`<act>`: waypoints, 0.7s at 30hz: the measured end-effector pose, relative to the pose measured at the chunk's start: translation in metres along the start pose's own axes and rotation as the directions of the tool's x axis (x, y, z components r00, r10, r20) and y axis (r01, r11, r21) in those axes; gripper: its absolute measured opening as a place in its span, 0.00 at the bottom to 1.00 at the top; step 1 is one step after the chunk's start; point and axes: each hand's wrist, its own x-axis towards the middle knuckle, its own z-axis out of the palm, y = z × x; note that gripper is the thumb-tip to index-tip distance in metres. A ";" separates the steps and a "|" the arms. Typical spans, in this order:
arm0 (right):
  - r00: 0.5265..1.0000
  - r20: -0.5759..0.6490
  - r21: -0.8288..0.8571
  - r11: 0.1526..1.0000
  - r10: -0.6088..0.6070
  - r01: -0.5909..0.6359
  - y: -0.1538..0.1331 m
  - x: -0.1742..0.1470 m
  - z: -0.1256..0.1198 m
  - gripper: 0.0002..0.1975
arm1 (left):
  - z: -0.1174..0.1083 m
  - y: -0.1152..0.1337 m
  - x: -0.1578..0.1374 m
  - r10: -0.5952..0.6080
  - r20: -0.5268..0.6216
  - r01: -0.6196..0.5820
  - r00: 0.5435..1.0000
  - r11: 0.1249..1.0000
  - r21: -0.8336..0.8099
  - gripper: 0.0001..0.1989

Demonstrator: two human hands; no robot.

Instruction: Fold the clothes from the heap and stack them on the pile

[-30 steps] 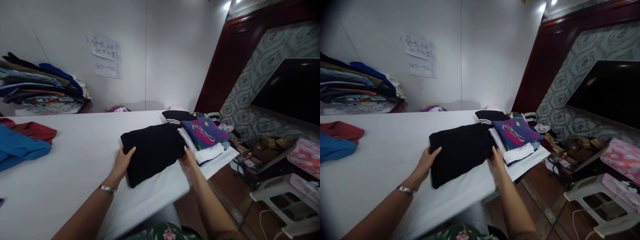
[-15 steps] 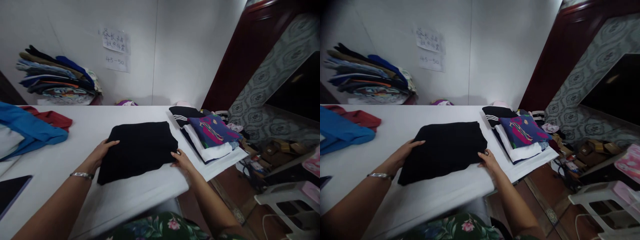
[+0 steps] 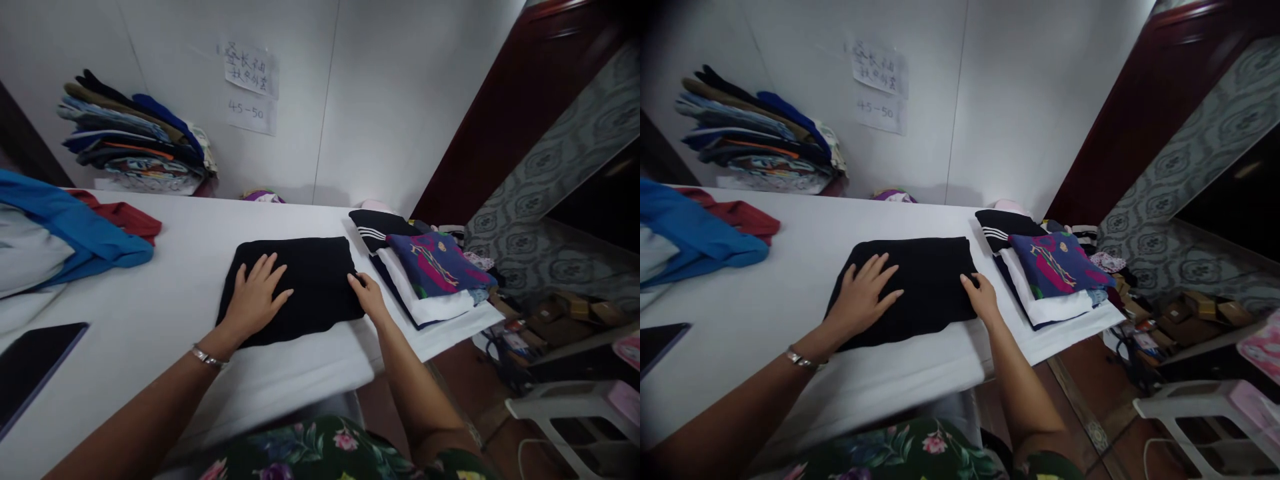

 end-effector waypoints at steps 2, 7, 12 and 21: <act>0.999 -0.027 0.018 0.999 -0.043 0.043 0.007 0.008 0.006 0.17 | 0.006 0.001 -0.002 0.012 0.064 -0.014 0.998 1.000 0.022 0.28; 0.997 -0.044 -0.056 0.996 0.062 -0.064 0.032 0.011 0.015 0.20 | 0.012 -0.002 -0.003 0.053 0.124 -0.059 0.991 0.997 0.045 0.30; 0.997 -0.036 -0.241 0.969 -0.062 0.052 0.012 -0.002 0.007 0.11 | 0.011 0.003 -0.004 0.048 0.144 -0.055 0.988 0.997 0.048 0.30; 0.878 0.385 -0.423 0.791 -0.284 0.442 -0.053 0.005 0.042 0.31 | 0.015 0.003 -0.005 0.039 0.129 -0.053 0.991 0.992 0.111 0.28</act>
